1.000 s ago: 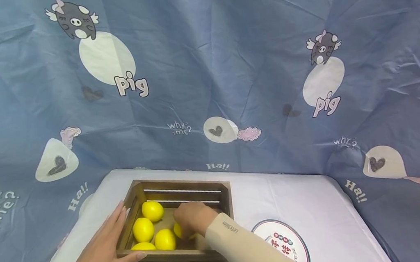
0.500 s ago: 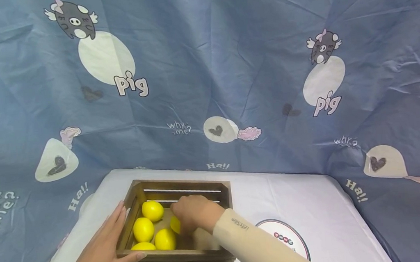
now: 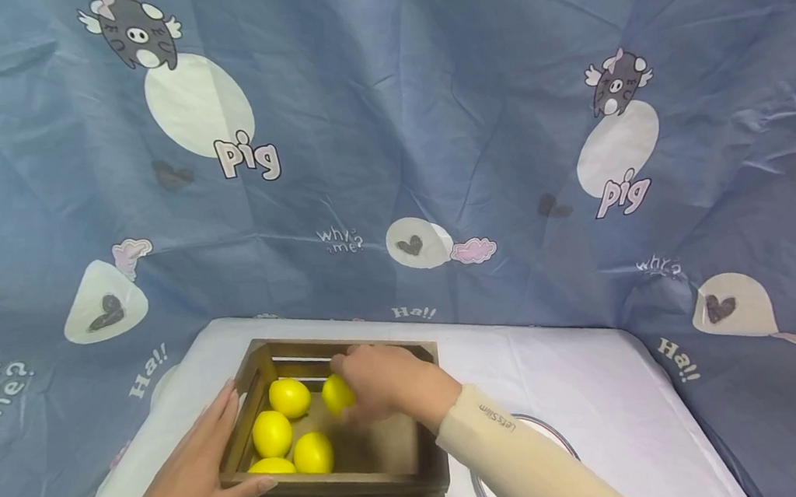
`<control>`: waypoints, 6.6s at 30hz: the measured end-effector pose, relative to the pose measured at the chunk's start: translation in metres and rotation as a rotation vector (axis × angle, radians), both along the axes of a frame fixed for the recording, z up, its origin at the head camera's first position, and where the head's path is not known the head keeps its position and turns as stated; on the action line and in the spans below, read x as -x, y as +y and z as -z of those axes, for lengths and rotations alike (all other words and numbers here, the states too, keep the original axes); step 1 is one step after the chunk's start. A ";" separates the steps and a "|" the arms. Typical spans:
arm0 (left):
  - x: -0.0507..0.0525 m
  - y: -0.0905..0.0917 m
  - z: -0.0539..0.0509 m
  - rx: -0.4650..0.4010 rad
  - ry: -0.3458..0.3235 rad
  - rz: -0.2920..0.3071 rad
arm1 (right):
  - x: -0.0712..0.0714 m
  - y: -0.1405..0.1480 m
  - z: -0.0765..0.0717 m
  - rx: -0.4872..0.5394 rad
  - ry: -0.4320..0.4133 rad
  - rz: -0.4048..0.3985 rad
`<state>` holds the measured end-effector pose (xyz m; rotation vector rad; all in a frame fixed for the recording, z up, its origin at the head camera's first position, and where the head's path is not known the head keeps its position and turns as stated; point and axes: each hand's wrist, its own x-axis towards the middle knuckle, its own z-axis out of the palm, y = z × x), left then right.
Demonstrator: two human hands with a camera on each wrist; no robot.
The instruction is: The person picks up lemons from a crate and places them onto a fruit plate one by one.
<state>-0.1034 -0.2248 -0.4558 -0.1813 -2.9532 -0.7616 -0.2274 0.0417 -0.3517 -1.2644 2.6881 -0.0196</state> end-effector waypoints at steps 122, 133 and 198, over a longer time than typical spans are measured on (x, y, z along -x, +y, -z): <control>0.001 -0.001 0.002 -0.080 0.002 0.016 | -0.054 0.257 0.172 0.349 -0.018 0.949; 0.000 0.000 0.002 -0.076 0.011 0.014 | -0.054 0.254 0.175 0.350 -0.011 0.946; 0.003 -0.001 -0.001 -0.058 -0.044 0.025 | -0.047 0.105 0.007 0.343 0.250 0.047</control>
